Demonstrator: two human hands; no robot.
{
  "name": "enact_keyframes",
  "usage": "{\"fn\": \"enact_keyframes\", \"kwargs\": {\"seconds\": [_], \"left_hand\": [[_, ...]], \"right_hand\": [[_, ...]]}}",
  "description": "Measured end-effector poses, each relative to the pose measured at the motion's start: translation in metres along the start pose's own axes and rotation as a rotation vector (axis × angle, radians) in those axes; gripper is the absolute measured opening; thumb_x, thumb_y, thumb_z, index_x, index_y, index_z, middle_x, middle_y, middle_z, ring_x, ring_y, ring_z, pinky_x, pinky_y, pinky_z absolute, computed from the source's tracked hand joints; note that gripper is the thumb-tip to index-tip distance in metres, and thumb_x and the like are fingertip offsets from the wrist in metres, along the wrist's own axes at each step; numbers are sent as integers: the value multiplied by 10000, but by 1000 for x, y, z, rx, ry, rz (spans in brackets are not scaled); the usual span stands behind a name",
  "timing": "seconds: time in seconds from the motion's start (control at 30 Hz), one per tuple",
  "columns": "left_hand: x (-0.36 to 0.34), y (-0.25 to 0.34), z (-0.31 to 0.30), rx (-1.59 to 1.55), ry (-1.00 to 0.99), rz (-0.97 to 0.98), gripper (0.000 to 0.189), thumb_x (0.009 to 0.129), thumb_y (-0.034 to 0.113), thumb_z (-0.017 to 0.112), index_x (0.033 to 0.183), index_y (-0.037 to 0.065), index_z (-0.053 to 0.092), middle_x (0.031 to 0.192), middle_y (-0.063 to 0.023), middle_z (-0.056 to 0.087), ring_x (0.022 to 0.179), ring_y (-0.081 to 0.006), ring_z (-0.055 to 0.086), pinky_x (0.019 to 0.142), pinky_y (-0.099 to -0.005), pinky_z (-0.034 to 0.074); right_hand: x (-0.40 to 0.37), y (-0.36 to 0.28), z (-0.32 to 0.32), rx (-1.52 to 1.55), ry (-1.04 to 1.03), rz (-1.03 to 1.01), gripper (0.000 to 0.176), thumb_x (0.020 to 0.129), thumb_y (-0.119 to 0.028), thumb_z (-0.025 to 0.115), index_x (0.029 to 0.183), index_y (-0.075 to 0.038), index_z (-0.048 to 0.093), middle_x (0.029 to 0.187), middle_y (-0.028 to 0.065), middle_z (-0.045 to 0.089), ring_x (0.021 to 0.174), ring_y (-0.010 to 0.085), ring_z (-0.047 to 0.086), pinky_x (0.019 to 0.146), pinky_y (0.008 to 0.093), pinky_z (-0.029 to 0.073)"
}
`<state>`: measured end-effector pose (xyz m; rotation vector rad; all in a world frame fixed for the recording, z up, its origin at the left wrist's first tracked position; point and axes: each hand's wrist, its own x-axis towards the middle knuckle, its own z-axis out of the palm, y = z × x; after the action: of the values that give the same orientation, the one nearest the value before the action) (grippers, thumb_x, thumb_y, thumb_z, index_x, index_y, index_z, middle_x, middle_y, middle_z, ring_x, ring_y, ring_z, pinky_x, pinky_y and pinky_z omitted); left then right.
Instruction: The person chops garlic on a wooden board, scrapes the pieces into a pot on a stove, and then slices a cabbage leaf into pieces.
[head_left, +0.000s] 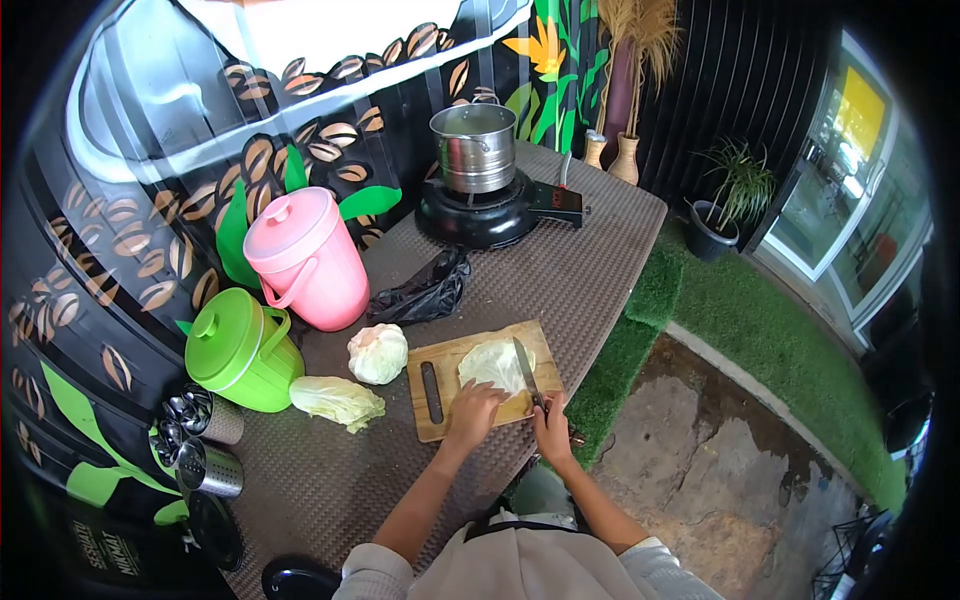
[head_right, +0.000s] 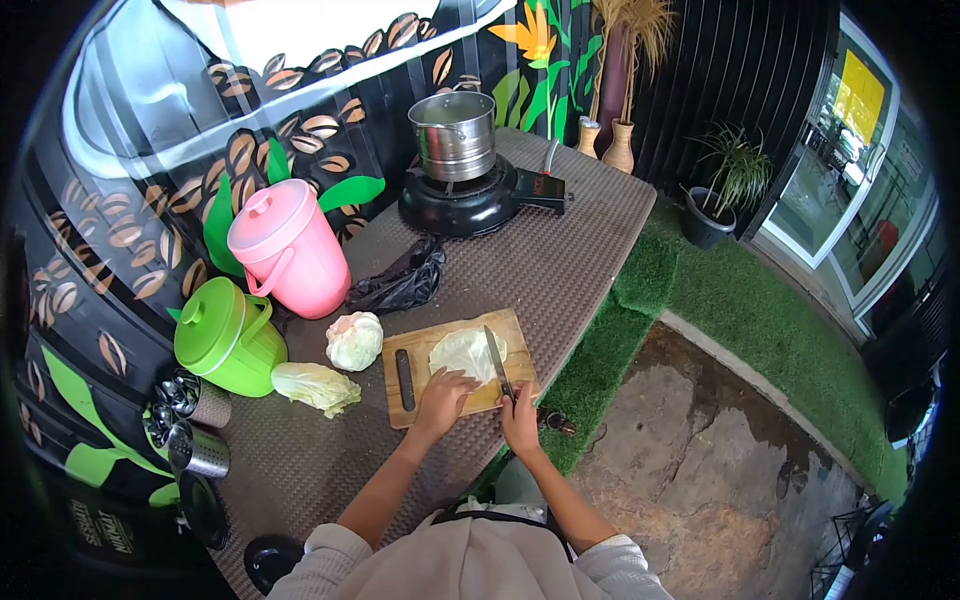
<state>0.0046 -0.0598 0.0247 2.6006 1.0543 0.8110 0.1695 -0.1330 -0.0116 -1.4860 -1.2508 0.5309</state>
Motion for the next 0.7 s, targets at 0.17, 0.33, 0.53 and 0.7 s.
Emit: {"fn": "enact_keyframes", "kwargs": {"seconds": [0.17, 0.33, 0.53, 0.7], "left_hand": [[1, -6, 11, 39, -10, 4, 192, 847, 110, 590, 984, 113, 723, 1050, -58, 684, 1155, -246, 550, 1108, -490, 270], [2, -1, 19, -8, 93, -21, 161, 860, 156, 615, 985, 104, 703, 1013, -47, 682, 1141, -248, 554, 1114, -510, 241], [9, -5, 26, -20, 188, -35, 146, 856, 151, 632, 973, 87, 693, 1017, -41, 679, 1114, -266, 544, 1095, -523, 246], [7, -7, 29, -101, 173, -76, 135, 852, 132, 637, 962, 95, 705, 1023, -36, 679, 1126, -280, 522, 1093, -533, 245]], "right_hand": [[-17, -19, -6, -55, -11, 92, 232, 935, -93, 493, 1114, 2, 380, 913, 271, 604, 824, 461, 609, 674, 493, 472], [-21, -17, -13, -175, -83, 116, 253, 950, -117, 497, 1155, -13, 390, 838, 233, 613, 722, 420, 615, 641, 462, 461], [-12, -14, -14, -251, -122, 85, 205, 963, -146, 477, 1112, -4, 481, 854, 264, 606, 757, 453, 600, 657, 484, 459], [-10, -9, -14, -240, -133, 17, 216, 967, -156, 468, 1116, -3, 491, 913, 278, 603, 801, 462, 598, 680, 503, 457]]}}
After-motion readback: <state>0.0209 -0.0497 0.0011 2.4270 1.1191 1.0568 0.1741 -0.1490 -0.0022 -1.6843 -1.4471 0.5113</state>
